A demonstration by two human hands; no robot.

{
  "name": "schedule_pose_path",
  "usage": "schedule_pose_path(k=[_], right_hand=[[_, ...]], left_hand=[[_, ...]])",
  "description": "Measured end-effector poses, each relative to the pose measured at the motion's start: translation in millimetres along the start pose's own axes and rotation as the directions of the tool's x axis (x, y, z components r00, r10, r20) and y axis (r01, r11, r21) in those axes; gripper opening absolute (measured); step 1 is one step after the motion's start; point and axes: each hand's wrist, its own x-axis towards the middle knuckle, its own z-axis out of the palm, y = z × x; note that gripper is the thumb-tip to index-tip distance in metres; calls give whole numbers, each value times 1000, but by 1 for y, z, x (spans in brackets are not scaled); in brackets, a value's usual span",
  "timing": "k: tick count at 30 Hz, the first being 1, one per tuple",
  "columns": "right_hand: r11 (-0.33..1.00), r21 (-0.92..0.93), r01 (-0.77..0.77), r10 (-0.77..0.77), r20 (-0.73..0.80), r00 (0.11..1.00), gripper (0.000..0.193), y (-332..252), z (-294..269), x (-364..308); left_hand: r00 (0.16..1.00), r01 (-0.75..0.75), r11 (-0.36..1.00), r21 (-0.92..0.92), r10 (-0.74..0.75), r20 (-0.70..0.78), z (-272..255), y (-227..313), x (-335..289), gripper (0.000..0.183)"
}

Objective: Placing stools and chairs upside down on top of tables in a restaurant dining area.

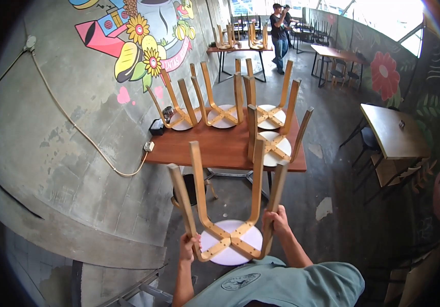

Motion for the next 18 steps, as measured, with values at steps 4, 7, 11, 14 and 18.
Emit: schedule_pose_path(k=[4,7,11,14,18], right_hand=[[999,-28,31,-25,189,982,17,-5,17,65],[999,-50,18,-6,230,973,18,-16,35,98],[993,-82,89,-66,248,967,21,-13,51,141],[958,-188,214,-149,309,939,19,-6,63,174],[942,-238,237,-179,239,954,18,-9,85,216]], left_hand=[[997,-70,994,-80,71,11,-8,12,43,22],[989,-148,987,-58,147,-27,-11,31,74,21],[902,-407,897,172,425,-82,4,78,129,19],[860,-487,874,4,480,-174,10,111,181,15],[830,-525,849,63,526,-183,-1,132,251,26]])
